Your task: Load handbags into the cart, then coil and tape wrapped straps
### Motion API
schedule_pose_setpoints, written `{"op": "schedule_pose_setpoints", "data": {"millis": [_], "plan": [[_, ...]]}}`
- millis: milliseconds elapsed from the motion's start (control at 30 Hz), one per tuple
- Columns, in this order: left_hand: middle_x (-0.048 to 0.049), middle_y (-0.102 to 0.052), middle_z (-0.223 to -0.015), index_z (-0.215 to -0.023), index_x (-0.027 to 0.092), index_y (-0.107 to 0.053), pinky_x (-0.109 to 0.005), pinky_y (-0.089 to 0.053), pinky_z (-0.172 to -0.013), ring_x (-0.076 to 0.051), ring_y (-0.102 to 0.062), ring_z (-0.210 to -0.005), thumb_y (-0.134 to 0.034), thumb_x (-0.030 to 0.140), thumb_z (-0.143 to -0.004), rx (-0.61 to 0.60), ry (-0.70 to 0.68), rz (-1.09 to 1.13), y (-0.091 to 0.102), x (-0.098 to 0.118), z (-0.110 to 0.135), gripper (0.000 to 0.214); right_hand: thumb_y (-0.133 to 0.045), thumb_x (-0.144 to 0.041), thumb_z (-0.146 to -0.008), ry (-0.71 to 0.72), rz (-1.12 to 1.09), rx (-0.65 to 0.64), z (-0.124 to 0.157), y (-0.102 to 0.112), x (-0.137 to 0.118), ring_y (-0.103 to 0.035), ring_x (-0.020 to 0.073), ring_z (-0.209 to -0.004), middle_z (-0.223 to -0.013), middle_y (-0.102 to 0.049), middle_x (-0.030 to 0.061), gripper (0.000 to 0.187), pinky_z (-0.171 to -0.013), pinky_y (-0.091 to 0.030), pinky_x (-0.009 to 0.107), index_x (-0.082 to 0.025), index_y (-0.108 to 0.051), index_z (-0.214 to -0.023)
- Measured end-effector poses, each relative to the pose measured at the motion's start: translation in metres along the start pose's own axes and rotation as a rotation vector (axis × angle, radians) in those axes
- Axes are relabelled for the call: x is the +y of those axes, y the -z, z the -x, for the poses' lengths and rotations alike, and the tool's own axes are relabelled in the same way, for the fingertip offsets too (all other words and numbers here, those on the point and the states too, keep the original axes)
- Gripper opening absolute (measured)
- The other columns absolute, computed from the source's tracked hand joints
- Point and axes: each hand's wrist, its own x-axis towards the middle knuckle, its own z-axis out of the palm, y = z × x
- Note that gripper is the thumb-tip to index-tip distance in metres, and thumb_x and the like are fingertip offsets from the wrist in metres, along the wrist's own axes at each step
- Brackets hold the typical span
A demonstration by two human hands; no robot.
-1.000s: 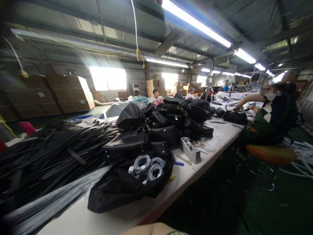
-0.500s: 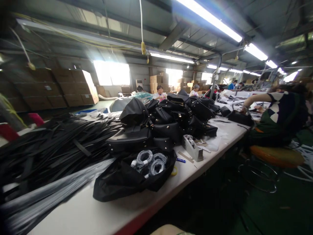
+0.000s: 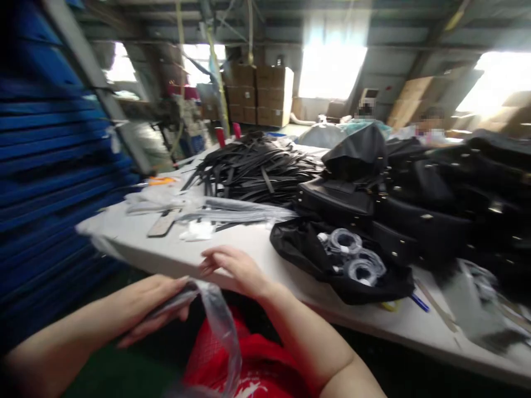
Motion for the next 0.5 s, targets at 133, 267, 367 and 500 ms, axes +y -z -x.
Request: {"op": "schedule_pose_setpoints", "data": {"millis": [133,267,367,500], "plan": [[0.0031,-0.034,-0.037,-0.071,0.014,-0.067,-0.022,-0.025,-0.035,-0.010,-0.031,-0.031,-0.040,0.072,-0.083,-0.049,0.105,-0.028,0.051,0.013,0.020,0.066,-0.060,-0.047,-0.086,0.069,0.371,-0.023,-0.009,0.010,-0.012,-0.059,0.0247,-0.110,-0.117,-0.064,0.0117,0.045,-0.100,-0.043,0.042,-0.018,-0.060,-0.120],[0.0029,-0.027,-0.036,-0.061,0.015,-0.066,-0.022,-0.020,-0.031,-0.011,-0.026,-0.029,-0.044,0.066,-0.085,-0.028,0.245,0.111,0.083,0.010,0.053,0.061,-0.064,-0.047,-0.084,0.172,0.552,-0.128,-0.032,-0.002,-0.016,-0.055,0.0271,-0.117,-0.128,-0.059,0.0127,0.055,-0.104,-0.040,0.046,-0.022,-0.054,-0.131],[0.0046,-0.023,-0.035,-0.067,0.013,-0.068,-0.021,-0.020,-0.030,-0.010,-0.021,-0.027,-0.039,0.060,-0.090,-0.025,0.227,0.288,0.076,0.013,0.075,0.060,-0.072,-0.048,-0.076,0.215,0.538,-0.178,-0.049,-0.042,-0.005,-0.046,0.0296,-0.128,-0.140,-0.049,0.0129,0.075,-0.109,-0.034,0.049,-0.022,-0.043,-0.141],[0.0068,-0.027,-0.040,-0.085,0.009,-0.069,-0.020,-0.025,-0.032,-0.008,-0.023,-0.030,-0.035,0.056,-0.094,0.188,-0.058,0.552,0.052,0.022,0.083,0.058,-0.056,-0.054,-0.087,0.085,0.112,-0.368,-0.054,-0.114,0.025,-0.062,0.0220,-0.093,-0.100,-0.067,0.0098,0.052,-0.090,-0.047,0.040,-0.017,-0.058,-0.124]]}}
